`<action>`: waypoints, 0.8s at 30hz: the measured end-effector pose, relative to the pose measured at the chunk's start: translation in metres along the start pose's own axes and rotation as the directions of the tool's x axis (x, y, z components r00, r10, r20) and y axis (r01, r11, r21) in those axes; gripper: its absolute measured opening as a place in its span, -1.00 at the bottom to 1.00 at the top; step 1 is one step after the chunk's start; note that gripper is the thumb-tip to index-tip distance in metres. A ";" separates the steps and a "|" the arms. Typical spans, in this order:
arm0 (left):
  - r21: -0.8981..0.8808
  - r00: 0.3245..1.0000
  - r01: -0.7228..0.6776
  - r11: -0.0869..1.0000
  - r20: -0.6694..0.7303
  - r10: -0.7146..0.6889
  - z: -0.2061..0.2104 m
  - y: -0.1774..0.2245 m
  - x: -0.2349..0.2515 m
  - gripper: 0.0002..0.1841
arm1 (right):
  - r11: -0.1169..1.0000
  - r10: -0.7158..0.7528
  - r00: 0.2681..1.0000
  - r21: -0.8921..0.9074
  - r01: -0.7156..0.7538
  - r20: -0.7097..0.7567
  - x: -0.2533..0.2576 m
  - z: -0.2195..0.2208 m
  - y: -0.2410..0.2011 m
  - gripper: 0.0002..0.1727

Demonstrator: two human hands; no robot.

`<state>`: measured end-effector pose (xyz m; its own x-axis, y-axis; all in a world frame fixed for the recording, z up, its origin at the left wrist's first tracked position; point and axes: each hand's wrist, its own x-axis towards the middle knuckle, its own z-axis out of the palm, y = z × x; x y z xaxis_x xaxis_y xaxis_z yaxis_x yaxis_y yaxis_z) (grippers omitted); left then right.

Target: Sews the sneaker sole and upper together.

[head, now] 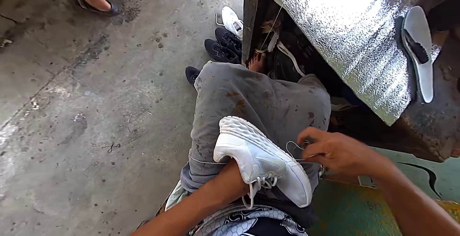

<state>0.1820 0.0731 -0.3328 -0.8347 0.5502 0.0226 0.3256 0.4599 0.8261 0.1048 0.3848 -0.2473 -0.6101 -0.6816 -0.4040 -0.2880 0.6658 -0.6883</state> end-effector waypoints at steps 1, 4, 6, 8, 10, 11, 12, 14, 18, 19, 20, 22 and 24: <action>0.074 0.999 0.048 0.996 -0.016 -0.047 -0.002 0.004 0.001 -0.75 | 1.000 -0.026 0.999 0.011 0.026 -0.020 -0.011 -0.015 0.007 -0.74; 0.230 0.991 0.130 0.964 -0.057 -0.120 -0.008 0.014 0.011 -0.75 | 0.925 0.164 0.960 -0.302 -0.229 -0.225 -0.050 -0.053 0.012 -0.77; 0.266 0.992 0.120 0.956 -0.071 -0.105 -0.008 0.015 0.015 -0.77 | 0.814 0.307 0.867 -0.363 -0.453 -0.393 -0.056 -0.047 0.007 -0.86; 0.277 0.993 0.118 0.954 -0.059 -0.106 -0.009 0.015 0.019 -0.76 | 0.853 0.313 0.855 -0.275 -0.445 -0.413 -0.046 -0.022 -0.011 -0.63; 0.297 0.994 0.106 0.949 -0.020 -0.105 -0.012 0.015 0.023 -0.75 | 0.966 0.200 0.919 -0.089 -0.243 -0.339 -0.026 0.018 -0.031 -0.28; 0.315 0.996 0.081 0.946 0.004 -0.087 -0.014 0.014 0.023 -0.77 | 0.985 0.135 0.938 -0.057 -0.161 -0.319 -0.014 0.034 -0.034 -0.20; 0.335 0.998 0.038 0.941 0.030 -0.051 -0.018 0.015 0.021 -0.80 | 0.992 0.099 0.948 -0.041 -0.116 -0.302 -0.005 0.043 -0.030 -0.19; 0.369 0.994 -0.105 0.923 0.080 0.081 -0.027 0.016 0.012 -0.91 | 0.996 0.091 0.947 0.009 -0.093 -0.309 0.000 0.049 -0.014 -0.27; 0.368 0.997 -0.074 0.927 0.054 0.058 -0.073 0.007 -0.029 -0.76 | 0.983 0.130 0.902 -0.063 -0.170 -0.412 -0.007 0.044 0.003 -0.43; 0.387 0.999 -0.008 0.922 0.043 -0.009 -0.089 -0.004 -0.041 -0.72 | 0.978 0.144 0.893 -0.077 -0.195 -0.427 -0.010 0.043 0.005 -0.43; 0.409 0.997 0.049 0.911 0.029 -0.067 -0.102 -0.016 -0.050 -0.69 | 0.975 0.158 0.889 -0.076 -0.210 -0.430 -0.012 0.041 0.007 -0.40; 0.392 0.993 0.110 0.913 0.001 -0.120 -0.115 -0.036 -0.064 -0.67 | 0.970 0.211 0.901 -0.030 -0.240 -0.380 -0.016 0.036 0.007 -0.38; 0.145 0.997 0.080 0.986 0.010 -0.083 -0.114 -0.035 -0.064 -0.74 | 0.959 0.285 0.922 0.076 -0.274 -0.263 -0.018 0.026 0.009 -0.51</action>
<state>0.1731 -0.0575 -0.2994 -0.8545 0.5170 -0.0510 0.3183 0.5986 0.7351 0.1324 0.3948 -0.2621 -0.8384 -0.3591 -0.4100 -0.0529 0.8023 -0.5945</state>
